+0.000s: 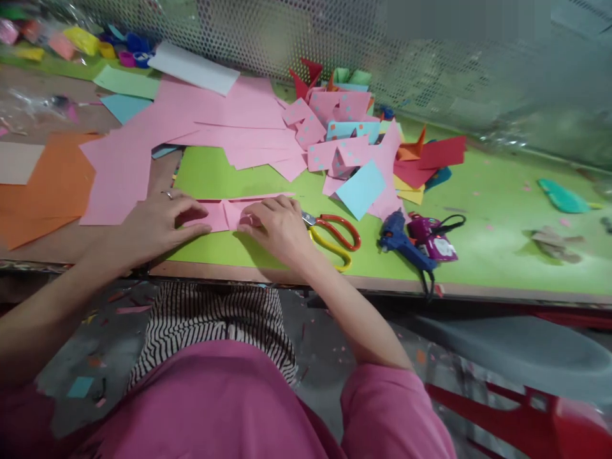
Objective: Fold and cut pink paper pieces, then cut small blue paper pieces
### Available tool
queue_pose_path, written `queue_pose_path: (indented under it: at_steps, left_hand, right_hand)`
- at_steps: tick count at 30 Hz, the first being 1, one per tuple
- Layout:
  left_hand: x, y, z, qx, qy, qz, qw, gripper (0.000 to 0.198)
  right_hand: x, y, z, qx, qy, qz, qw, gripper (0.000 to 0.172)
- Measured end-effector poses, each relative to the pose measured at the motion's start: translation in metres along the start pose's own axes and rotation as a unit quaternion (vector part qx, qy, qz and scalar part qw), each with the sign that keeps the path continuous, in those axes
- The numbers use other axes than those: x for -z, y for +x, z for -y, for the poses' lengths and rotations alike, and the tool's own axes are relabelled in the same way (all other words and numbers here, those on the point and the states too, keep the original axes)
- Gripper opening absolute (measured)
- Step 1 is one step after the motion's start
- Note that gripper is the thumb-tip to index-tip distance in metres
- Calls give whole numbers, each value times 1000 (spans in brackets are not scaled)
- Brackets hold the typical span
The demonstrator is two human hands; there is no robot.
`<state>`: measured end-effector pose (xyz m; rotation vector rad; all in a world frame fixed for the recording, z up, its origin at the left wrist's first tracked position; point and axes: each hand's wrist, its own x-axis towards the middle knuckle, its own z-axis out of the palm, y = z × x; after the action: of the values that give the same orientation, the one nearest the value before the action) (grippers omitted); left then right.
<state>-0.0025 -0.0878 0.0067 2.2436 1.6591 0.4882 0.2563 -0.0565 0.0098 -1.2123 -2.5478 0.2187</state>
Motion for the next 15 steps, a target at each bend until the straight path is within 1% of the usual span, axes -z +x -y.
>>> queue_pose_path:
  at_steps: [3, 8, 13, 15]
  left_hand:
    - [0, 2, -3, -2, -12, 9, 1000, 40]
    - [-1, 0, -2, -36, -15, 12, 999, 44]
    - [-1, -2, -7, -17, -13, 15, 1000, 52]
    - [0, -2, -9, -4, -16, 23, 1000, 51]
  right_hand:
    - [-3, 4, 2, -1, 9, 6, 1000, 22]
    - [-2, 7, 5, -18, 56, 24, 998, 22]
    - [3, 11, 6, -61, 130, 66, 987, 20]
    - [4, 12, 6, -71, 157, 62, 983, 23]
